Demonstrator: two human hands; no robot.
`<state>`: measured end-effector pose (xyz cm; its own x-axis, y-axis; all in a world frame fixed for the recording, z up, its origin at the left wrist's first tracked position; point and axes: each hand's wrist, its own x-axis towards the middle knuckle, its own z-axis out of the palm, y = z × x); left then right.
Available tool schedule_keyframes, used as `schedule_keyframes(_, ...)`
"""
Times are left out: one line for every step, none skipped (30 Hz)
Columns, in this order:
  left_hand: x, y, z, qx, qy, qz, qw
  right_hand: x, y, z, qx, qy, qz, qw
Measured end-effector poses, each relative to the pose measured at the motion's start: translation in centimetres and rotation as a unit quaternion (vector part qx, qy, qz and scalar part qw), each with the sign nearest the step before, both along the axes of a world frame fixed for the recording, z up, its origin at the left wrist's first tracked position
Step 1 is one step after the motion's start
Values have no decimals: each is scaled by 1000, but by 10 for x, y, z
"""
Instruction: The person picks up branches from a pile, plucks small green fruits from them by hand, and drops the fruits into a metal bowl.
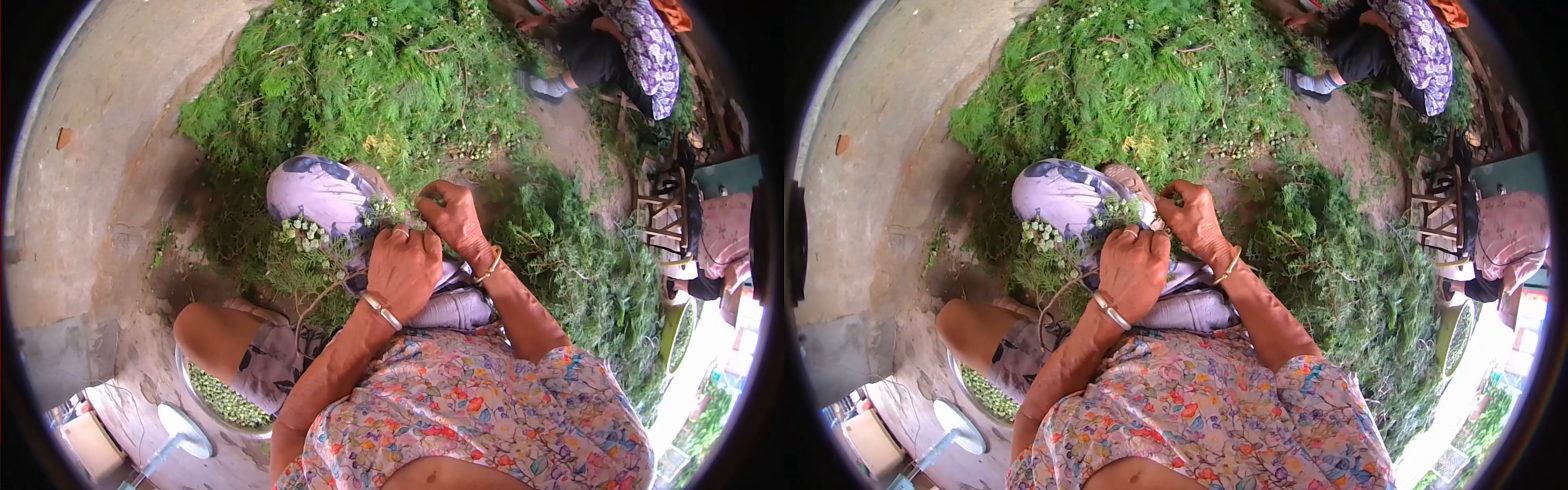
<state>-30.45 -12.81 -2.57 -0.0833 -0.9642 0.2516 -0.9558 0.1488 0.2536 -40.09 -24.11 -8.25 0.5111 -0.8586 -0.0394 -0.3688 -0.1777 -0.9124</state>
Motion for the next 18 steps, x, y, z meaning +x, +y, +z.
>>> schedule_keyframes(0,1,-2,-16,6,5,1000,1,-1,1,-1,-1,2,1000)
schedule_keyframes(1,2,-2,-30,12,10,999,0,-1,4,2,-21,19,1000)
schedule_keyframes(2,3,-2,-29,12,11,999,-2,-1,7,7,-40,36,999)
schedule_keyframes(2,4,-1,-32,17,13,999,-5,-2,10,8,-40,37,999)
schedule_keyframes(2,4,0,-35,23,14,999,-8,-3,15,72,-32,66,995)
schedule_keyframes(2,5,0,-34,24,14,999,-11,-3,19,136,-23,94,986)
schedule_keyframes(2,6,0,-37,24,17,999,-12,-2,24,159,-59,109,979)
schedule_keyframes(3,6,0,-40,24,21,999,-13,-1,25,159,-58,109,980)
schedule_keyframes(3,5,-1,-40,24,21,999,-15,-1,26,149,-56,122,980)
schedule_keyframes(3,5,-3,-53,24,23,998,-15,-1,26,141,-54,135,979)
schedule_keyframes(3,5,-4,-65,24,25,997,-15,0,25,141,-54,135,979)
schedule_keyframes(3,6,-4,-65,24,26,997,-15,1,22,158,-63,106,980)
schedule_keyframes(3,6,-3,-52,14,19,998,-15,1,20,175,-73,77,979)
schedule_keyframes(3,6,-2,-39,4,13,999,-13,3,19,176,-72,77,979)
schedule_keyframes(3,6,-2,-39,5,12,999,-10,5,18,136,-56,49,988)
schedule_keyframes(2,6,-3,-45,15,11,999,-7,6,16,96,-40,22,994)
schedule_keyframes(2,5,-3,-51,24,10,998,-4,7,12,116,-43,-1,992)
schedule_keyframes(2,5,-2,-51,24,10,998,-2,7,12,116,-44,-1,992)
